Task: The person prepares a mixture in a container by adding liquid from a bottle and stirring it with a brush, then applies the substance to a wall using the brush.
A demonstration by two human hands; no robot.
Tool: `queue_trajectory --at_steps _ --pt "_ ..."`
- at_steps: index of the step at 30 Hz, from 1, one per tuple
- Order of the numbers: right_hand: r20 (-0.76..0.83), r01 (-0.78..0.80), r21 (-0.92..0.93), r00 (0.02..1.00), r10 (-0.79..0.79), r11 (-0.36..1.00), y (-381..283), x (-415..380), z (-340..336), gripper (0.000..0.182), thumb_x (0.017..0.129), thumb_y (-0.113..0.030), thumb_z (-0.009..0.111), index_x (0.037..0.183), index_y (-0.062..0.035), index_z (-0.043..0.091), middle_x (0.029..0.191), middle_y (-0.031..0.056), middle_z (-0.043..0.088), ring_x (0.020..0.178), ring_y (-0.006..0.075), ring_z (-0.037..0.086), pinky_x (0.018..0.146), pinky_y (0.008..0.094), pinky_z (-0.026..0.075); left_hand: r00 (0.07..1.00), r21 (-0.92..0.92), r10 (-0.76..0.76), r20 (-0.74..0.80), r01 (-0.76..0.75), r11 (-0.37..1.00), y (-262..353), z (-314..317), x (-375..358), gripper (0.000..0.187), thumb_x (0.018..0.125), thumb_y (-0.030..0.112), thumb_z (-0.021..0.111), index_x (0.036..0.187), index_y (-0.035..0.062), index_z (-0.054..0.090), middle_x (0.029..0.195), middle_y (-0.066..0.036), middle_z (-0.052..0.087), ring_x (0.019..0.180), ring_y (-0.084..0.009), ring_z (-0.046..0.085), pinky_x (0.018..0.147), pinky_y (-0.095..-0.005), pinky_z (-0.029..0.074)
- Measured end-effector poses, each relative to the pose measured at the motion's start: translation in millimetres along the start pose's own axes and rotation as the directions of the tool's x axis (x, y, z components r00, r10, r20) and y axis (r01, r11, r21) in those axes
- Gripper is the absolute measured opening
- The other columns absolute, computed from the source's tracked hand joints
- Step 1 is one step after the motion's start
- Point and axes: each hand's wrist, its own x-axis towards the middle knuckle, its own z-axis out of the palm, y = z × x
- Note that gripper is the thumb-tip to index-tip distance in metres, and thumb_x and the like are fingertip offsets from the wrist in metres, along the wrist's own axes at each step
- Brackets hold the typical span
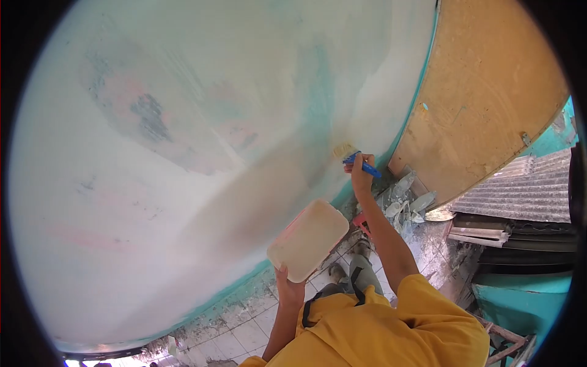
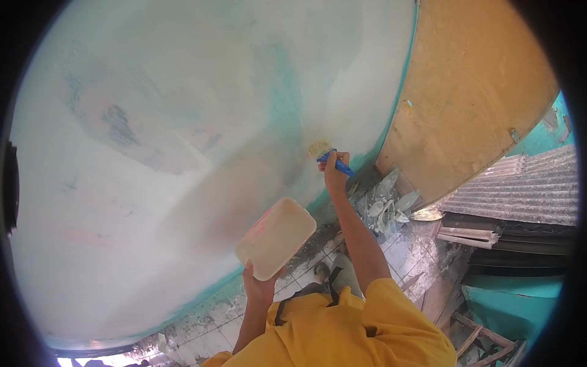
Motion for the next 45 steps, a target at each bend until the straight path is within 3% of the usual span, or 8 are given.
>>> queue_trajectory --at_steps 11,15,20,23,27,35,38,45 --pt "0.159 0.237 0.251 0.946 -0.282 0.939 -276.5 11.4 113.4 0.021 0.103 -0.023 0.054 0.103 -0.0043 0.044 0.079 0.0136 0.065 0.065 0.0193 0.065 0.064 0.0331 0.056 1.0 -0.068 0.0 0.024 0.001 0.998 2.6 0.3 1.6 0.06 0.099 0.05 0.048 0.146 0.0121 0.042 0.136 -0.009 0.058 0.118 -0.0288 0.061 0.088 -0.049 0.055" --pt "0.107 0.22 0.456 0.948 -0.299 0.862 -207.4 21.7 90.9 0.02 0.105 -0.025 0.053 0.105 -0.0068 0.045 0.088 0.0136 0.064 0.069 0.0218 0.065 0.069 0.0365 0.056 0.999 -0.034 0.032 0.014 -0.032 0.999 -1.1 6.6 -0.3 0.06 0.099 0.049 0.048 0.145 0.0119 0.043 0.137 -0.009 0.058 0.118 -0.0289 0.061 0.088 -0.0493 0.055" --pt "0.001 -0.012 0.24 1.0 0.012 0.971 -38.8 -11.5 22.3 0.022 0.105 -0.024 0.052 0.106 -0.0041 0.042 0.082 0.0147 0.066 0.065 0.0211 0.068 0.059 0.0339 0.058 0.999 -0.074 0.04 0.025 -0.038 0.997 -5.3 -3.2 -0.9 0.062 0.098 0.051 0.05 0.146 0.0118 0.043 0.137 -0.008 0.058 0.117 -0.0281 0.063 0.085 -0.0471 0.058" --pt "0.01 -0.052 0.172 0.999 0.051 0.984 -36.2 -15.6 16.4 0.022 0.104 -0.023 0.053 0.104 -0.0031 0.043 0.077 0.0132 0.065 0.062 0.0189 0.066 0.056 0.0322 0.057 0.998 -0.047 0.05 0.042 -0.049 0.998 2.8 -2.5 -3.6 0.064 0.097 0.052 0.052 0.146 0.0119 0.043 0.137 -0.008 0.058 0.116 -0.0277 0.063 0.085 -0.0462 0.058" --pt "0.141 0.109 0.057 0.983 -0.116 0.992 -132.2 7.6 63.4 0.022 0.102 -0.023 0.056 0.1 -0.0039 0.046 0.073 0.0103 0.066 0.06 0.0158 0.064 0.056 0.0313 0.055 0.998 -0.045 0.052 0.045 -0.05 0.998 8.3 -5.3 -1.7 0.065 0.097 0.052 0.053 0.146 0.0119 0.043 0.136 -0.008 0.058 0.116 -0.0275 0.063 0.084 -0.0456 0.059" --pt "0.216 0.44 0.253 0.842 -0.494 0.862 -370.3 24.2 156.6 0.02 0.1 -0.019 0.053 0.1 0.0004 0.048 0.078 0.0153 0.067 0.064 0.0219 0.066 0.062 0.0347 0.058 0.996 -0.056 0.085 0.029 -0.083 0.995 12.8 -0.9 -1.1 0.058 0.099 0.051 0.049 0.144 0.0138 0.044 0.134 -0.007 0.059 0.115 -0.0267 0.062 0.085 -0.0458 0.056" --pt "0.188 0.395 0.364 0.856 -0.482 0.843 -349.8 24.7 148.6 0.022 0.101 -0.022 0.054 0.1 -0.0014 0.046 0.08 0.0147 0.067 0.068 0.022 0.068 0.064 0.035 0.057 0.995 -0.077 0.085 0.047 -0.081 0.994 13.4 0.3 -1.2 0.057 0.1 0.05 0.047 0.144 0.0139 0.044 0.135 -0.006 0.058 0.116 -0.027 0.061 0.086 -0.0459 0.055" --pt "-0.028 0.079 0.297 0.997 -0.074 0.952 -61.1 -20.9 50.7 0.023 0.105 -0.026 0.053 0.104 -0.0051 0.042 0.081 0.0125 0.066 0.063 0.0181 0.065 0.056 0.0322 0.055 0.998 -0.058 0.042 -0.037 -0.044 0.997 10.1 -5.1 -3.4 0.057 0.101 0.05 0.046 0.145 0.0137 0.043 0.137 -0.007 0.057 0.117 -0.0272 0.061 0.086 -0.0459 0.055"
